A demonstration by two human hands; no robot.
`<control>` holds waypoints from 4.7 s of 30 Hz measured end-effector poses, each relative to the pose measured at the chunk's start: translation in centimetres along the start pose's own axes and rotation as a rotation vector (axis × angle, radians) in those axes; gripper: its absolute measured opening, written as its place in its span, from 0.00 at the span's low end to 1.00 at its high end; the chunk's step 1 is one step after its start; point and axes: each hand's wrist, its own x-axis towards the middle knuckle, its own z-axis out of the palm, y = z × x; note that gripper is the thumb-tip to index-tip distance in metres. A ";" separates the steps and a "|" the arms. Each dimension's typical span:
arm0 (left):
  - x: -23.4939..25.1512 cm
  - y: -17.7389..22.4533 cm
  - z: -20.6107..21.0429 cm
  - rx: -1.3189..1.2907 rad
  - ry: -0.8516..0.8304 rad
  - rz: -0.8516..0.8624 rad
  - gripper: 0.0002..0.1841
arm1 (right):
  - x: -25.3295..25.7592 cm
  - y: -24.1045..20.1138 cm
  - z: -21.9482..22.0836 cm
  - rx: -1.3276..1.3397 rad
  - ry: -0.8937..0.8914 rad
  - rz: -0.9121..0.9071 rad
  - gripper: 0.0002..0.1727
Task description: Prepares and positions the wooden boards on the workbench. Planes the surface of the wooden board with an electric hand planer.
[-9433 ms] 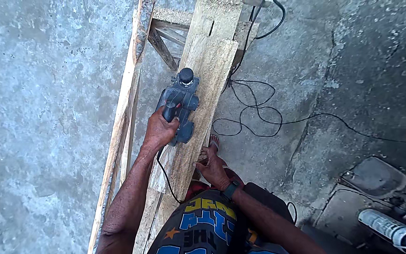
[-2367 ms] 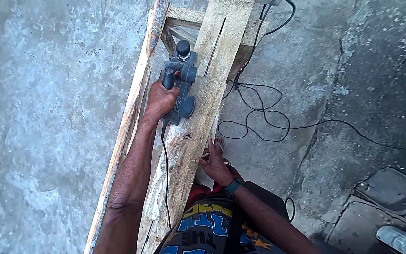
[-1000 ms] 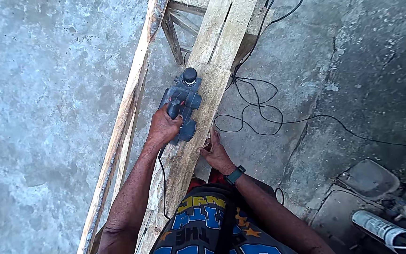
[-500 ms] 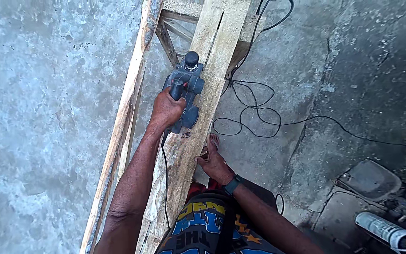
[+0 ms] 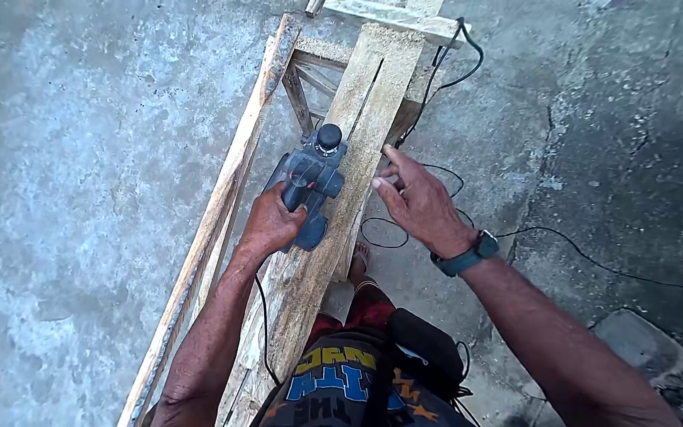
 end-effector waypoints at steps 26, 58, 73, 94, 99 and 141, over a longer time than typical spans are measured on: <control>-13.7 -5.0 -1.3 0.089 0.036 -0.067 0.16 | 7.1 -13.3 4.5 -0.692 -0.802 -0.634 0.22; -8.2 -9.7 3.1 -0.173 -0.010 -0.125 0.18 | -7.0 2.5 14.6 0.569 -0.304 0.740 0.39; -2.2 -5.8 3.9 -0.163 -0.033 -0.150 0.17 | -7.4 3.2 14.7 0.613 -0.290 0.724 0.42; 6.2 -1.9 3.8 -0.157 -0.049 -0.117 0.13 | -7.3 3.4 14.6 0.632 -0.288 0.696 0.43; 8.5 -0.8 3.6 -0.183 -0.048 -0.087 0.12 | -7.2 3.1 14.4 0.644 -0.291 0.698 0.44; -18.8 -6.3 -3.1 0.265 0.133 -0.120 0.25 | 2.8 -18.7 9.0 -0.450 -0.677 -0.031 0.40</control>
